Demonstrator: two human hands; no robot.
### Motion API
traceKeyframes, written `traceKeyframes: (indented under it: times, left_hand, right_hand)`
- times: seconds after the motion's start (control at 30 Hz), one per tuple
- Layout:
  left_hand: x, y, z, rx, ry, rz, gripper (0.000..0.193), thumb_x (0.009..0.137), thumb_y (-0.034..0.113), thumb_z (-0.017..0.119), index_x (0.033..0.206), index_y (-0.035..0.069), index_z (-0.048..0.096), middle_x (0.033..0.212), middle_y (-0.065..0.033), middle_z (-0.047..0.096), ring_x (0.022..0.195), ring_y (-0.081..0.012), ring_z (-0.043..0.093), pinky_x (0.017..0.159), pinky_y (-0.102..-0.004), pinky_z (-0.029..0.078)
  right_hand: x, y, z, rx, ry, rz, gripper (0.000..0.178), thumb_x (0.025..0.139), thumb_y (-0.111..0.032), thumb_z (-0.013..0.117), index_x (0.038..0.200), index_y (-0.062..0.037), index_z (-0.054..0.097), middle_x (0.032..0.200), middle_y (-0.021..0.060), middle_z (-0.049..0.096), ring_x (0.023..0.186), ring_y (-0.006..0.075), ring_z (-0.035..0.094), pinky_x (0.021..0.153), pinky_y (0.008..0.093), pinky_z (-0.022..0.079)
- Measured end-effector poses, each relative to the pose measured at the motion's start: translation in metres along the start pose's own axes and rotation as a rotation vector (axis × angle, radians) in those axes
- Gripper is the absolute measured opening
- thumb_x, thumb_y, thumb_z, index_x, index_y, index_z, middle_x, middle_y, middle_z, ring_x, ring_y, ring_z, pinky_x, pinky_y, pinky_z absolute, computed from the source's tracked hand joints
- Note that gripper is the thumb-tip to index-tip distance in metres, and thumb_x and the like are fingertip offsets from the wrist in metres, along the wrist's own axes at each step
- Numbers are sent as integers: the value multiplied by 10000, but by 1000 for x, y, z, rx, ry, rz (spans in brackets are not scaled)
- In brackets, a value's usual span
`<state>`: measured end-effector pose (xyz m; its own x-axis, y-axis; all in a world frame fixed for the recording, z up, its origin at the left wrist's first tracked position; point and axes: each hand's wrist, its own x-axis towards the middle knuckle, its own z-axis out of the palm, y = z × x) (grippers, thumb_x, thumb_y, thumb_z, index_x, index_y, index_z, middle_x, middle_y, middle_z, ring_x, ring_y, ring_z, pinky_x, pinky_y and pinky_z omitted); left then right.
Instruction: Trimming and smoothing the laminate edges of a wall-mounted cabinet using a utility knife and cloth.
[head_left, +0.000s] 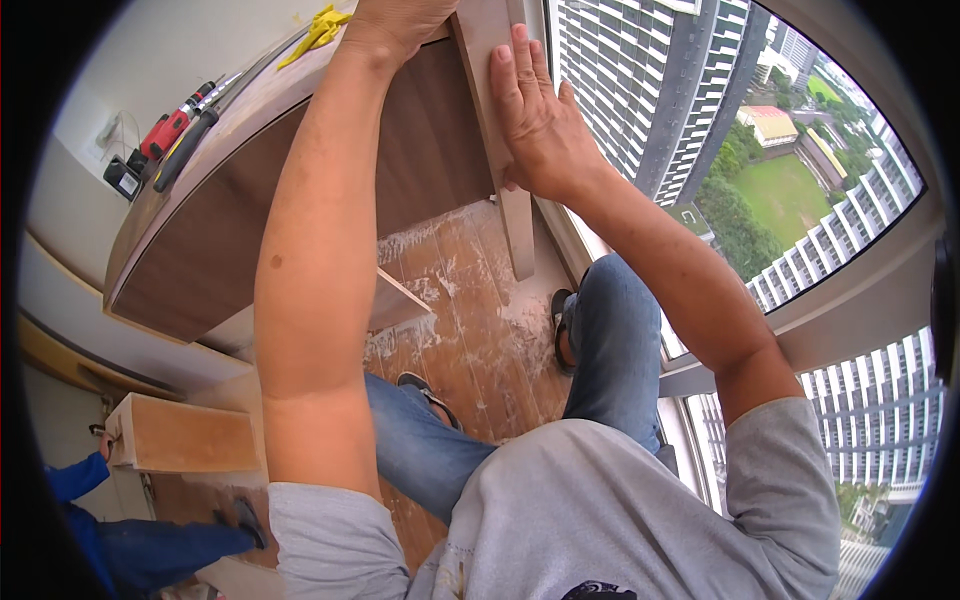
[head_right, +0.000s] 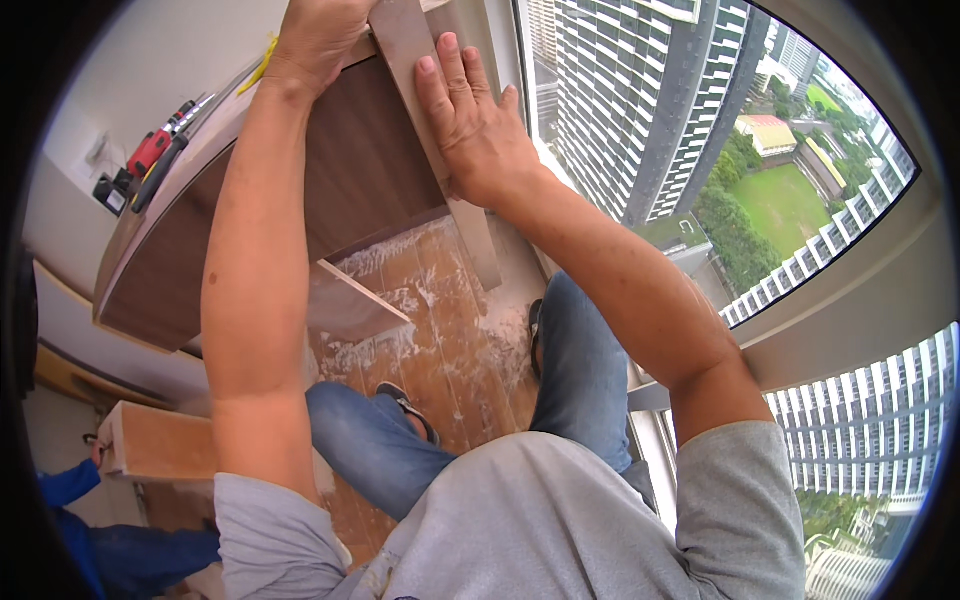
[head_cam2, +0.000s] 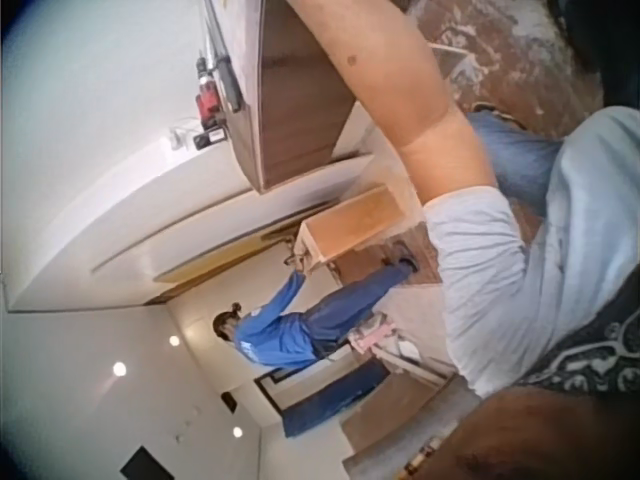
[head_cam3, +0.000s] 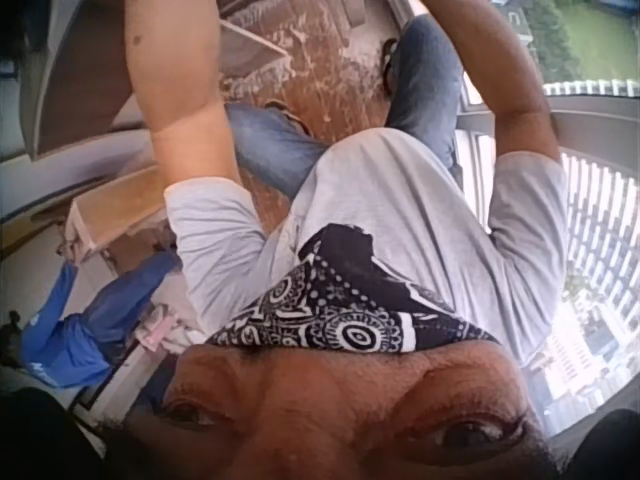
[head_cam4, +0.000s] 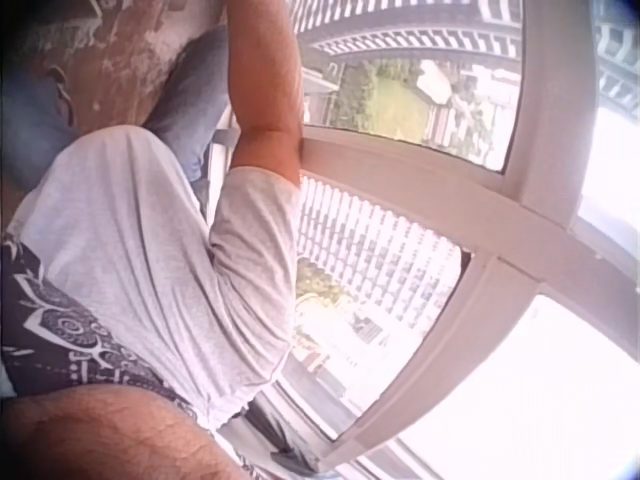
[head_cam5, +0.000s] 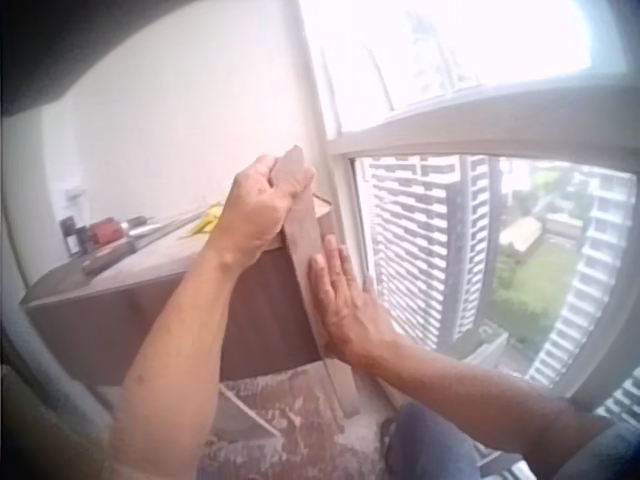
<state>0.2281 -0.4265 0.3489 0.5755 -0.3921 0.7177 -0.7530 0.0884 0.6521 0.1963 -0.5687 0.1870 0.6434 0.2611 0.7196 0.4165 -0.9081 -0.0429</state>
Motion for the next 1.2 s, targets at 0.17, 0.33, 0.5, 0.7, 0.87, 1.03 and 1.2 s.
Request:
traceKeyframes:
  times: [0.17,0.33,0.5,0.7,0.87,1.03,1.2]
  left_hand:
    - [-3,44,-47,859,347,117,454,966,250,713,1222,-117,636,1096,-253,733,965,-291,716,895,-369,552]
    - [14,52,-229,1598,30,-493,380,939,314,747,1015,-58,739,801,-117,717,728,-196,628,713,-368,516]
    - [-22,1,-257,1577,-186,-654,396,911,334,739,968,-57,739,810,-149,715,754,-242,653,751,-422,511]
    - [-34,-2,-284,1506,-49,-638,382,894,321,754,1022,-38,760,851,-147,739,791,-238,678,788,-416,523]
    - [-32,9,-279,1584,-12,-563,367,903,346,745,1008,-4,775,874,-206,748,839,-317,716,821,-430,533]
    - [-23,56,-334,1705,326,-463,353,924,334,650,1091,53,784,1100,-224,754,1072,-391,710,954,-475,545]
    - [-18,78,-384,1798,98,-711,337,886,338,664,995,50,800,932,-212,767,920,-361,741,894,-458,570]
  right_hand:
    - [-6,7,7,-19,39,10,1365,666,-121,918,1668,-124,-9,1735,235,-20,1585,463,133,1149,690,358]
    - [-3,1,8,22,108,-52,1673,472,-149,1029,1645,-207,-163,1720,268,-61,1561,509,171,1158,687,361]
    - [-4,8,7,-28,56,-1,1487,567,-159,990,1665,-166,-13,1740,211,-5,1546,493,239,1121,692,387]
    - [7,-10,4,10,16,47,1465,542,-138,994,1656,-113,43,1732,238,-6,1550,502,215,1147,690,370]
    - [2,-11,-10,39,4,86,1473,514,-80,988,1653,-101,54,1724,263,-9,1552,509,200,1158,675,368]
    - [-1,-5,-4,195,-27,45,1558,465,-37,987,1650,-108,-21,1706,314,-24,1530,544,221,1150,596,409]
    - [-1,-1,-2,211,147,-141,1668,419,15,966,1639,-149,-160,1689,355,-32,1472,610,274,1076,585,447]
